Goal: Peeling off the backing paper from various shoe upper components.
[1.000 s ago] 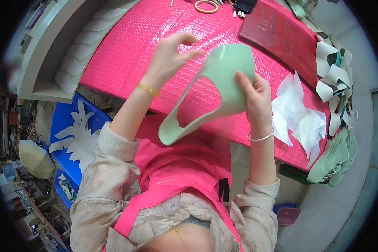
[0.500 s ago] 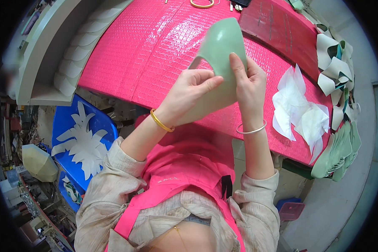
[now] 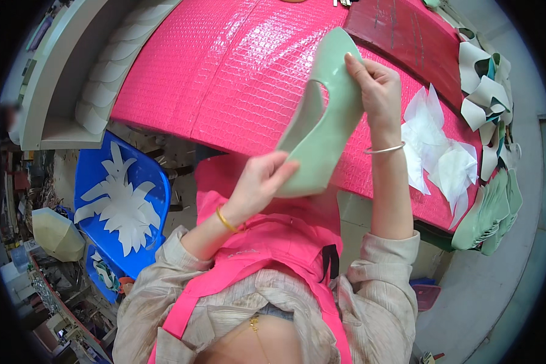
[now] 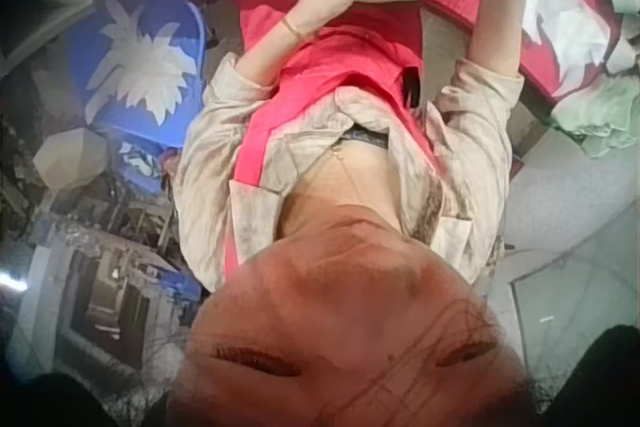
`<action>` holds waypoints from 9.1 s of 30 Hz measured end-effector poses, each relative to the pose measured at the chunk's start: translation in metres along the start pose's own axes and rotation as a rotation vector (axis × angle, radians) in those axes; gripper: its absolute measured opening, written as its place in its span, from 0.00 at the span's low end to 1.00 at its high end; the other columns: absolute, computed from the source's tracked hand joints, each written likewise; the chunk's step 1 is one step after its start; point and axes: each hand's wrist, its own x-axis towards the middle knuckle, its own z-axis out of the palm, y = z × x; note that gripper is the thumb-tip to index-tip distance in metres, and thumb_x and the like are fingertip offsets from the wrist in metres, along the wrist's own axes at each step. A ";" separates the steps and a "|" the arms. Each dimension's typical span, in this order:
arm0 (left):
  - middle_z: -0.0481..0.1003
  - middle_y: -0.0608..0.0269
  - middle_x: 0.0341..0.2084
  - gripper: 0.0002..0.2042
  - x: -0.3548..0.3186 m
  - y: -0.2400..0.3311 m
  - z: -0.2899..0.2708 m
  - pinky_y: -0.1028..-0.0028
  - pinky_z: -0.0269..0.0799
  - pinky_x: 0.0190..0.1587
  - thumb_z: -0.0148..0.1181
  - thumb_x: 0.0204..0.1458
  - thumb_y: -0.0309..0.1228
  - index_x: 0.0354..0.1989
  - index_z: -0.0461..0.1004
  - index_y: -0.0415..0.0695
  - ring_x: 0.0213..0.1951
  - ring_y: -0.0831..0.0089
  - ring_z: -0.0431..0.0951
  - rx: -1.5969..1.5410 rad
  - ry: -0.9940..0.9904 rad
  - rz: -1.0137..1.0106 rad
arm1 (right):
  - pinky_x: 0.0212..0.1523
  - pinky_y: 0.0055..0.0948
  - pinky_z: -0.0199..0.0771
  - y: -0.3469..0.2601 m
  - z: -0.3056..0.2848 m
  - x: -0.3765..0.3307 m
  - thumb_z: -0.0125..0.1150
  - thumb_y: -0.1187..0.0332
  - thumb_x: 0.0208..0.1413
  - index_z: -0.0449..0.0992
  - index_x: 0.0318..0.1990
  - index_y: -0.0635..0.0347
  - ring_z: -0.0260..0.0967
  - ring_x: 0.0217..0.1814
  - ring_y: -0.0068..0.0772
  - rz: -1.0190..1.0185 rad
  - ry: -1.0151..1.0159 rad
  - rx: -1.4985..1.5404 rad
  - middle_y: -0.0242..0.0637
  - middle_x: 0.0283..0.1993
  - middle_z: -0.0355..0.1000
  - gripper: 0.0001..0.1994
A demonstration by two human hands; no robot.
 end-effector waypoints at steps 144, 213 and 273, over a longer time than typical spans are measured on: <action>0.71 0.57 0.21 0.06 0.244 0.092 0.003 0.63 0.64 0.27 0.52 0.37 0.22 0.25 0.65 0.44 0.28 0.58 0.72 0.766 -0.085 0.679 | 0.37 0.19 0.65 -0.024 -0.112 0.113 0.55 0.72 0.48 0.68 0.45 0.62 0.64 0.35 0.22 -0.170 -0.469 -0.138 0.32 0.39 0.67 0.14; 0.72 0.63 0.32 0.15 0.081 0.067 -0.029 0.82 0.66 0.37 0.47 0.52 0.32 0.43 0.67 0.32 0.33 0.81 0.71 -0.223 -0.429 -0.377 | 0.35 0.19 0.67 0.016 -0.051 -0.098 0.52 0.66 0.52 0.67 0.44 0.67 0.65 0.35 0.17 0.395 -0.345 0.422 0.31 0.36 0.69 0.15; 0.71 0.67 0.33 0.08 0.288 0.028 0.178 0.75 0.65 0.41 0.52 0.47 0.25 0.36 0.71 0.43 0.36 0.78 0.69 -0.231 -0.614 -0.349 | 0.33 0.37 0.68 0.080 -0.166 0.018 0.56 0.67 0.41 0.70 0.26 0.63 0.67 0.30 0.43 -0.041 0.529 -0.977 0.42 0.27 0.68 0.08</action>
